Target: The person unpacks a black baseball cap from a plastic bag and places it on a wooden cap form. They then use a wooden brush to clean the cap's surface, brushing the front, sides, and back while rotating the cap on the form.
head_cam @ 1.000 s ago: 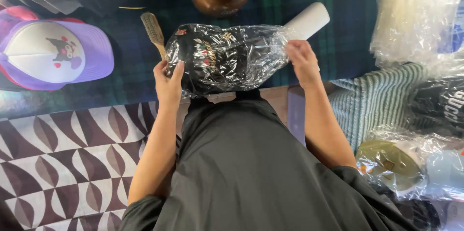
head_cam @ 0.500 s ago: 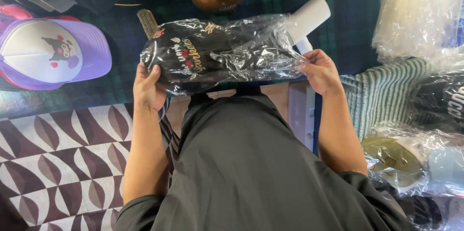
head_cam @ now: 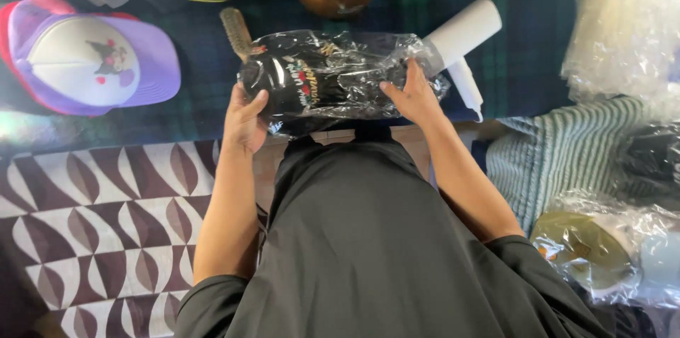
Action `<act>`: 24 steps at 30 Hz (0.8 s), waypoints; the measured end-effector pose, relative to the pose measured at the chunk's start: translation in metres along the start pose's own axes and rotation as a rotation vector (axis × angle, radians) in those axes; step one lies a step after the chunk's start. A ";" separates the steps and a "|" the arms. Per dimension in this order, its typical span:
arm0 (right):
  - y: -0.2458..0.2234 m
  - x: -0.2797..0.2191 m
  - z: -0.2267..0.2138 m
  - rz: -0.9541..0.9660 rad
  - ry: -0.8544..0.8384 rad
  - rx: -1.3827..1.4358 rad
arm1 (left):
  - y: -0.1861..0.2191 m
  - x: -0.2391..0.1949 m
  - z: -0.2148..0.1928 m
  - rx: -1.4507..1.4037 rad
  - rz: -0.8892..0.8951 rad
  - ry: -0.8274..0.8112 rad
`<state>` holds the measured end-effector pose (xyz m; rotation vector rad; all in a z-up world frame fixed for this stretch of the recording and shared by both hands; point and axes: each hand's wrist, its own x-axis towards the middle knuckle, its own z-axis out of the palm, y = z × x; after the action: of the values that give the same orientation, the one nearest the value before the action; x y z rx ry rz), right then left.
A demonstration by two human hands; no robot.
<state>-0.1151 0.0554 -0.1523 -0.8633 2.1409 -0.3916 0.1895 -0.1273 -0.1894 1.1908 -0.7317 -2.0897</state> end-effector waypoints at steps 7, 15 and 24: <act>0.034 0.027 0.012 0.256 0.084 0.657 | 0.012 -0.011 0.002 0.027 -0.061 0.011; 0.029 0.002 0.001 0.186 0.039 1.090 | 0.026 -0.021 0.009 0.023 -0.069 -0.007; 0.029 -0.019 -0.004 0.054 0.134 1.323 | 0.028 -0.022 0.012 0.034 -0.091 -0.021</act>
<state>-0.1220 0.0898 -0.1546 0.0065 1.4740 -1.5944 0.1945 -0.1274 -0.1521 1.2433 -0.7377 -2.1751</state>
